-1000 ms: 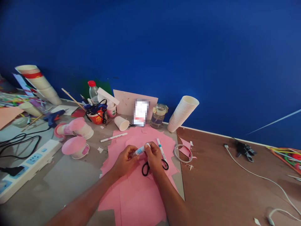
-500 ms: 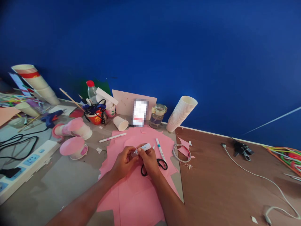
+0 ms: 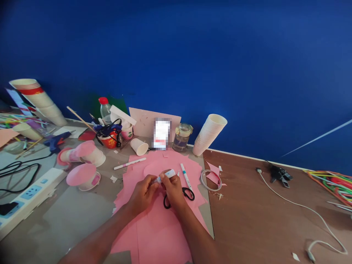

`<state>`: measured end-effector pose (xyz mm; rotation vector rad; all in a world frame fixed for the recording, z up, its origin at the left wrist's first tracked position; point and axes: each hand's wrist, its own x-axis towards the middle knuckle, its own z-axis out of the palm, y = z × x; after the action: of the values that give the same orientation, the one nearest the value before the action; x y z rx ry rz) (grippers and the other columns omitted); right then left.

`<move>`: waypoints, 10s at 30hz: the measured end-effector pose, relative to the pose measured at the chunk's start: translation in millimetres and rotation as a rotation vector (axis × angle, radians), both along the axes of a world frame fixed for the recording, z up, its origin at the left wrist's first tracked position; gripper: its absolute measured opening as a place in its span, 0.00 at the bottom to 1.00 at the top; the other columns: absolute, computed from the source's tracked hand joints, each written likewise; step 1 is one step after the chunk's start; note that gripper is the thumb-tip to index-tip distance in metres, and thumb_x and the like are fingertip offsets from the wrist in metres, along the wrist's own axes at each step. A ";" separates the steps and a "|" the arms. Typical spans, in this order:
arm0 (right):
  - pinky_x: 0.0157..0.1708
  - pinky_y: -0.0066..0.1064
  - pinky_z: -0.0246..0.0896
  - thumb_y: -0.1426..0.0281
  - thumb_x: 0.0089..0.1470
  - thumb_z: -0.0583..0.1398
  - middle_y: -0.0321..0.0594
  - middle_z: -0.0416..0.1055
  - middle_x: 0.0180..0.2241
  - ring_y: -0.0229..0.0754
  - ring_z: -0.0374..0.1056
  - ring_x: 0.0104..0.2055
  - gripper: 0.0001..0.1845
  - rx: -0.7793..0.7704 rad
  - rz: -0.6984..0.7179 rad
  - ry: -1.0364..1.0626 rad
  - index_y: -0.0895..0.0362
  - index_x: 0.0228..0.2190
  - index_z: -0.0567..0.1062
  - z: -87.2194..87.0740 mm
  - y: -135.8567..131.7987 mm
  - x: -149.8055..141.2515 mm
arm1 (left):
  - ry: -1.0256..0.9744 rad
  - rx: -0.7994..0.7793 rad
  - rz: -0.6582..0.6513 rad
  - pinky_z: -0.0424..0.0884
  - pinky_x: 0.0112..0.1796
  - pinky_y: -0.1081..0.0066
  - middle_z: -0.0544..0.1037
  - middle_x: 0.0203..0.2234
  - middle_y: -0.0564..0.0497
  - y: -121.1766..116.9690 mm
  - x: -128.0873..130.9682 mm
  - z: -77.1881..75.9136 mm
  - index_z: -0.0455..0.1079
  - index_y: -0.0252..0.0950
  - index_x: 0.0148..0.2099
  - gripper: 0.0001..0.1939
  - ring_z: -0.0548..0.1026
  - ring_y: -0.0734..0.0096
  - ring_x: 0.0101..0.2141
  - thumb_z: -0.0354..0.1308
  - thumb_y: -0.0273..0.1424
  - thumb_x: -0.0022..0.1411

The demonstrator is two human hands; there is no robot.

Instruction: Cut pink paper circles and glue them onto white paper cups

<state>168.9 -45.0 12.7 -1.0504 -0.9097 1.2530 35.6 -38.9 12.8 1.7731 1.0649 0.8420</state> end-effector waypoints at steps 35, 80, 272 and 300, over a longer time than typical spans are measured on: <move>0.17 0.24 0.46 0.61 0.49 0.59 0.29 0.55 0.16 0.31 0.49 0.17 0.13 0.037 -0.092 -0.051 0.57 0.22 0.67 -7.9 1.1 6.3 | -0.048 -0.170 -0.107 0.53 0.25 0.72 0.64 0.19 0.55 -2.9 4.6 10.8 0.56 0.37 0.27 0.18 0.60 0.74 0.22 0.42 0.44 0.64; 0.18 0.23 0.48 0.61 0.48 0.60 0.29 0.58 0.17 0.30 0.51 0.18 0.13 -0.061 -0.122 -0.036 0.57 0.21 0.67 -0.2 -1.5 -2.9 | 0.098 -0.061 -0.028 0.58 0.26 0.74 0.70 0.24 0.55 2.5 5.2 2.2 0.63 0.36 0.34 0.08 0.64 0.75 0.24 0.50 0.36 0.59; 0.07 0.22 0.36 0.50 0.51 0.53 0.30 0.61 0.10 0.27 0.43 0.06 0.24 -0.432 0.210 0.166 0.57 0.18 0.64 15.2 -4.1 -6.0 | -0.554 -0.259 0.243 0.61 0.27 0.76 0.67 0.22 0.58 6.4 -0.1 9.2 0.63 0.36 0.33 0.10 0.65 0.79 0.23 0.60 0.34 0.52; 0.09 0.22 0.41 0.50 0.50 0.56 0.32 0.64 0.12 0.27 0.46 0.07 0.25 -0.455 0.286 0.377 0.59 0.18 0.68 -0.3 0.2 -1.2 | -0.436 -0.114 0.214 0.63 0.27 0.75 0.69 0.22 0.56 3.9 -0.6 9.1 0.62 0.36 0.34 0.08 0.67 0.76 0.24 0.57 0.33 0.54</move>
<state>167.6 -44.8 12.4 -0.9987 -0.5018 1.8845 35.0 -35.0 21.9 1.3130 0.9940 1.2088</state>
